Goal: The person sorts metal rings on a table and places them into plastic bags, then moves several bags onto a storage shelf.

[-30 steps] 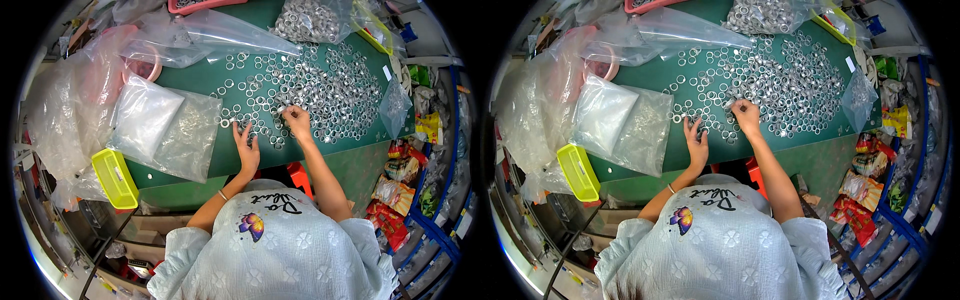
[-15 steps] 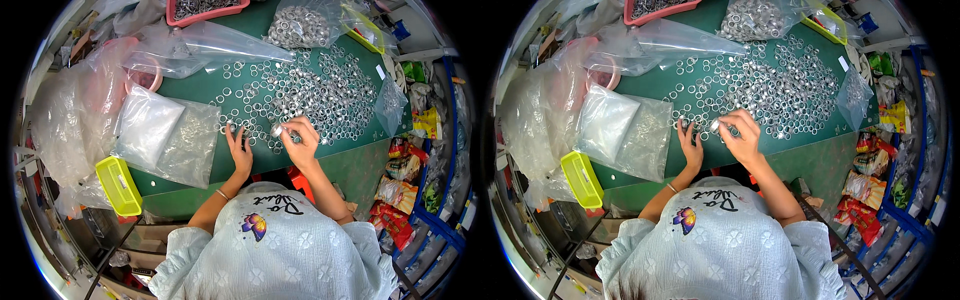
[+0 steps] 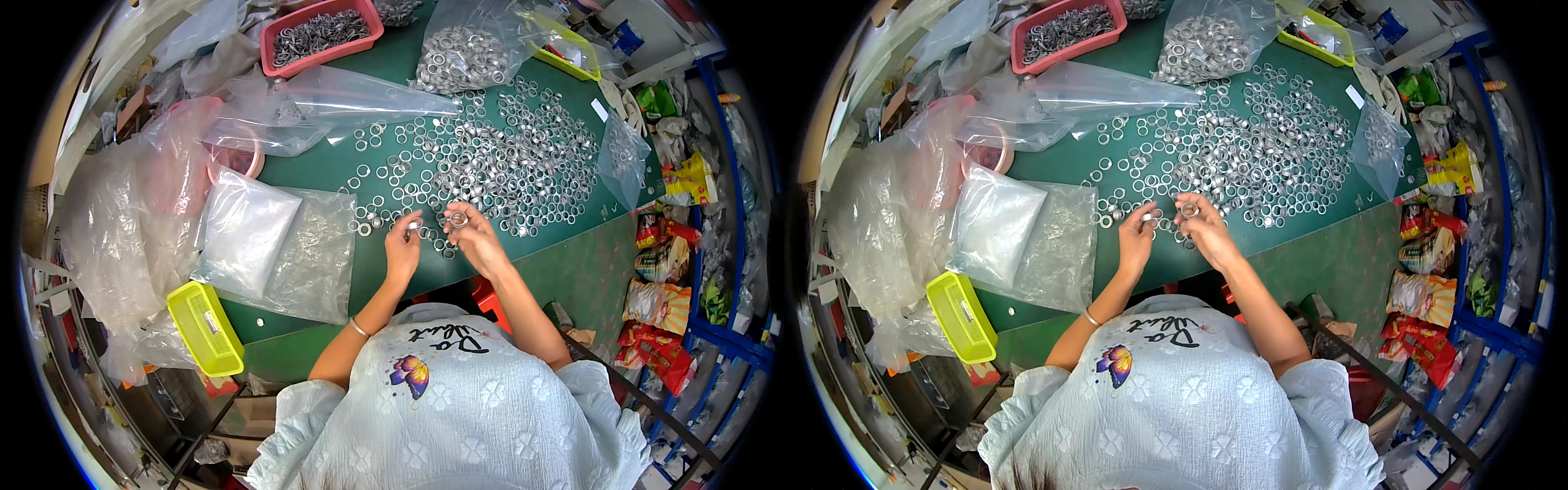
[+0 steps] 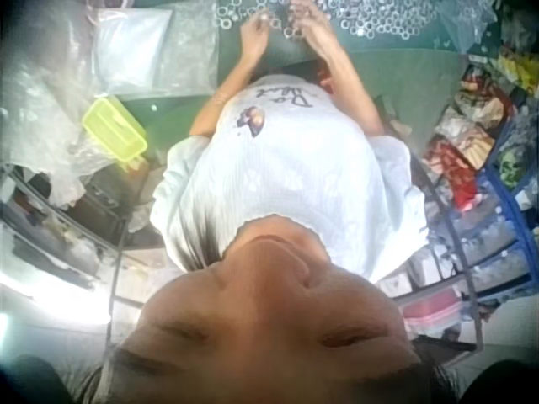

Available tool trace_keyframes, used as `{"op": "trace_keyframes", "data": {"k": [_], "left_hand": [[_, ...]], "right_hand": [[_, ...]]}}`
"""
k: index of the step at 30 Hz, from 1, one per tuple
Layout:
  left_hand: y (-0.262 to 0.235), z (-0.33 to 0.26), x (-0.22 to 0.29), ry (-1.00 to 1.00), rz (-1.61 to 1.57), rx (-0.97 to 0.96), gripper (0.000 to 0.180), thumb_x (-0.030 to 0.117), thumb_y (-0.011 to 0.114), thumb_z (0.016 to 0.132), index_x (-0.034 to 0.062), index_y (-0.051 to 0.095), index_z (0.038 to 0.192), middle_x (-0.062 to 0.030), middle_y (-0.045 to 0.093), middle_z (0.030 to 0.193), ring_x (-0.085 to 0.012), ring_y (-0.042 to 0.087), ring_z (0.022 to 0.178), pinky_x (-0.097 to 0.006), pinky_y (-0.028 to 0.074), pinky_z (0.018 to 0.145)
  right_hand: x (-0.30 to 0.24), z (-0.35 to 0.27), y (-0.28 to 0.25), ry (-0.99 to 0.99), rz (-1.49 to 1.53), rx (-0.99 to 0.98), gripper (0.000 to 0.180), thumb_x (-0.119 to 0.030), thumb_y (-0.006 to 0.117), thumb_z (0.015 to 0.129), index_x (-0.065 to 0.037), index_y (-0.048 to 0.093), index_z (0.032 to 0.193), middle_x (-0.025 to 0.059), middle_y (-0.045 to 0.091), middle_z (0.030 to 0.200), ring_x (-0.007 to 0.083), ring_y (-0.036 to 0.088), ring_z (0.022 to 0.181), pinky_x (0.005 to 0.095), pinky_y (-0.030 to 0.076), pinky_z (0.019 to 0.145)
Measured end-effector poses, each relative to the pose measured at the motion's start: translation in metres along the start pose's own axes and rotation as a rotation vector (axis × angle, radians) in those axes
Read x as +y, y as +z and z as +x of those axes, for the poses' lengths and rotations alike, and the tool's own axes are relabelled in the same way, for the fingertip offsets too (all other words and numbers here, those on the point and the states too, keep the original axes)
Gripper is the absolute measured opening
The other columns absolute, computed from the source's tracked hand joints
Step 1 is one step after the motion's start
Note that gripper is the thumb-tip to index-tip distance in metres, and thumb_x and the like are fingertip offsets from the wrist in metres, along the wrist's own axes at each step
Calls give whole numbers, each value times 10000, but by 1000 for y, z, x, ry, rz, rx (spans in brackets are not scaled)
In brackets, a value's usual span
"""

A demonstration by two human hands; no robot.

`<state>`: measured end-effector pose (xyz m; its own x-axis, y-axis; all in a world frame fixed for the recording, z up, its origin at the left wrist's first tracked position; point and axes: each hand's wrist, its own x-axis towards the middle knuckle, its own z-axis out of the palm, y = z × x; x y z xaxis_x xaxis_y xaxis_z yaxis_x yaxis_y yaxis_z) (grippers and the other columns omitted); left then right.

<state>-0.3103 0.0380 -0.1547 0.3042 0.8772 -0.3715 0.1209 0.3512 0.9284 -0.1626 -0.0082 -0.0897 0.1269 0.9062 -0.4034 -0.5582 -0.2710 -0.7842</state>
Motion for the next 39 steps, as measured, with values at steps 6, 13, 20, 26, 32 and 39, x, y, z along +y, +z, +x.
{"op": "trace_keyframes", "data": {"k": [6,13,20,26,32,39], "left_hand": [[1,-6,-10,246,409,70,391,-28,518,779,28,520,1167,-172,522,1121,-300,541,1034,-310,442,850],[-3,-52,102,217,-366,-218,283,67,521,894,1,503,1169,-75,576,1046,-135,558,933,-258,455,794],[-11,-74,146,435,-428,-287,266,-15,551,845,-39,538,1110,-103,517,1089,-154,527,983,-273,463,805],[-16,-82,154,488,-376,-334,142,-7,558,846,-62,584,974,-97,539,1025,-135,537,913,-253,444,803],[-11,-86,160,336,-483,-385,139,31,523,881,-54,577,977,-72,556,1006,-121,535,914,-241,428,805],[-13,-87,167,52,-709,-576,215,116,459,915,-50,544,1022,-106,561,1021,-164,538,973,-317,421,869]], "right_hand": [[-31,-16,14,17,65,-136,375,39,448,858,12,445,1231,146,508,1204,223,555,1014,293,457,815],[-46,-37,40,-90,-22,-144,360,-47,539,867,-3,447,1212,148,576,1108,185,581,969,275,476,788],[-75,-67,77,-357,-155,-134,339,-6,622,803,-14,473,1108,111,600,1033,141,579,933,250,475,753],[-81,-84,85,-454,-408,19,228,-22,680,759,2,569,957,45,608,847,71,538,745,217,436,649],[-92,-90,95,-648,-653,122,187,-29,718,701,2,623,859,28,567,707,76,480,614,221,399,558],[-104,-91,103,-753,-772,121,155,-2,717,662,33,626,783,59,564,716,113,497,626,236,395,586]]}}
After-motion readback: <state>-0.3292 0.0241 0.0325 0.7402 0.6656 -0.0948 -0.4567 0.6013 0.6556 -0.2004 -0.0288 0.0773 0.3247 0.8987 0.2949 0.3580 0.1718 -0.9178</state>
